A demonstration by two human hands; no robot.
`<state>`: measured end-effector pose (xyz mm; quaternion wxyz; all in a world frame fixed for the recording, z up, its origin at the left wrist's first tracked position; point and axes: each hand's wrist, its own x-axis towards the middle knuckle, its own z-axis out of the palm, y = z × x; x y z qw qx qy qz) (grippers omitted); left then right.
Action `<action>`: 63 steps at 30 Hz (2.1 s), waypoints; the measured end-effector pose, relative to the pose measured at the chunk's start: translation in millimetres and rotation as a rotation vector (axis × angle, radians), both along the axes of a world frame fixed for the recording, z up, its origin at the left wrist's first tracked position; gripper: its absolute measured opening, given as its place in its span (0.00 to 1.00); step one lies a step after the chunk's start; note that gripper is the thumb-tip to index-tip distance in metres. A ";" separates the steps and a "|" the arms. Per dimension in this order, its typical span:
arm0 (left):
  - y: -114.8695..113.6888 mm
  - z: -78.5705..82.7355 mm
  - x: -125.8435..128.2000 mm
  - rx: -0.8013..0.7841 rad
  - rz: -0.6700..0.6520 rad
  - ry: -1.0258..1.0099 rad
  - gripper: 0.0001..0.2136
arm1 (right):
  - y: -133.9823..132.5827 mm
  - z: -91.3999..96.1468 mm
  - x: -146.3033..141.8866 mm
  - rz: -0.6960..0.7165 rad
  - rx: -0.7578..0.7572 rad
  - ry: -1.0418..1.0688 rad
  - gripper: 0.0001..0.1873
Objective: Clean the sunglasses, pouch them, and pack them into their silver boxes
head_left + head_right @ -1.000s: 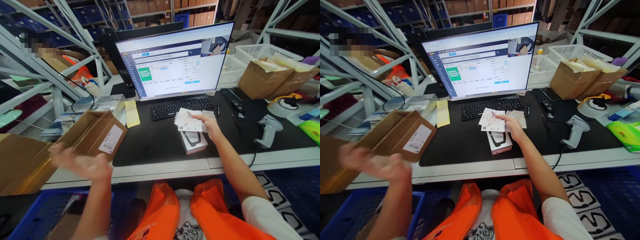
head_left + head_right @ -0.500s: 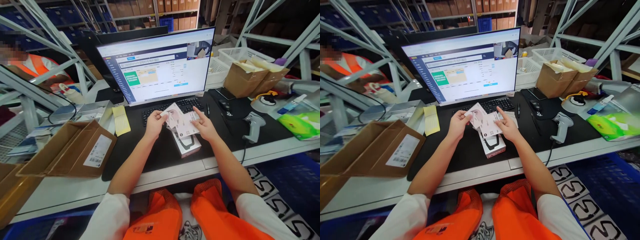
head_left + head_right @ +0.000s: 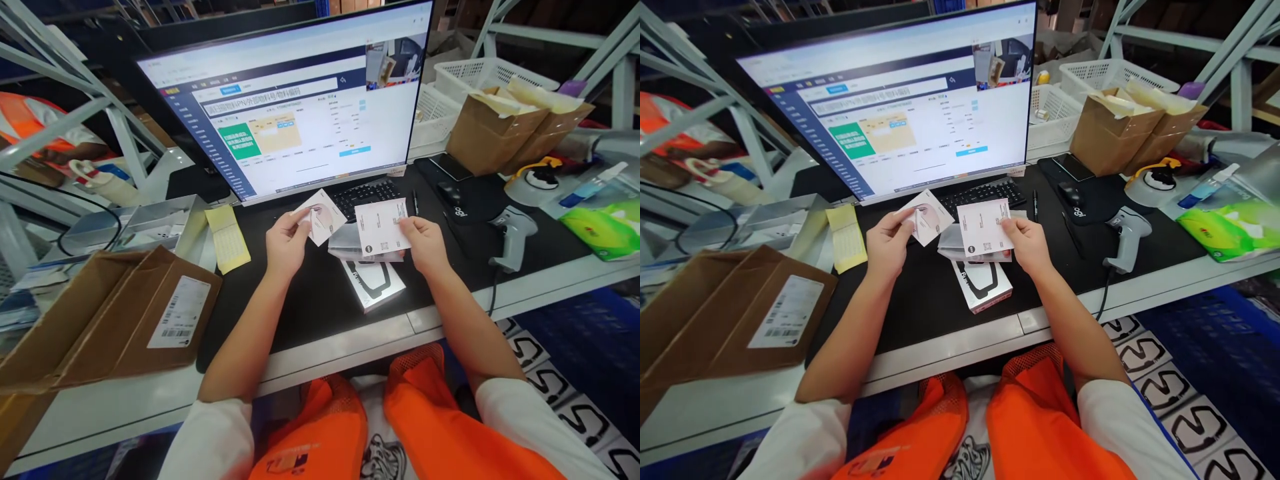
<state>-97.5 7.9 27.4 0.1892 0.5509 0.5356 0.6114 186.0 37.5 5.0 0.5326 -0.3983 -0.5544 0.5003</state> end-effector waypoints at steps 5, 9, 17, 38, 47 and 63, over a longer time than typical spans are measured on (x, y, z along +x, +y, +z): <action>-18.8 9.9 17.1 0.046 -0.065 0.253 0.14 | 3.2 -6.7 -2.7 -0.025 0.019 0.021 0.26; -29.5 15.8 29.5 0.122 -0.128 0.371 0.13 | 0.6 -10.4 -3.3 -0.020 0.098 -0.001 0.23; -33.6 16.0 34.0 0.195 -0.246 0.410 0.14 | -14.5 -0.1 -7.1 -0.121 0.658 -0.277 0.08; -36.4 16.0 38.2 0.034 -0.255 0.209 0.12 | -20.7 8.1 -10.9 0.136 0.438 -0.327 0.22; -27.0 8.6 34.6 -0.017 -0.215 0.277 0.12 | -17.2 1.7 -10.9 0.132 0.306 -0.261 0.26; -40.8 -2.1 55.5 0.199 -0.294 0.861 0.47 | -21.2 1.6 -15.0 0.162 0.243 -0.182 0.30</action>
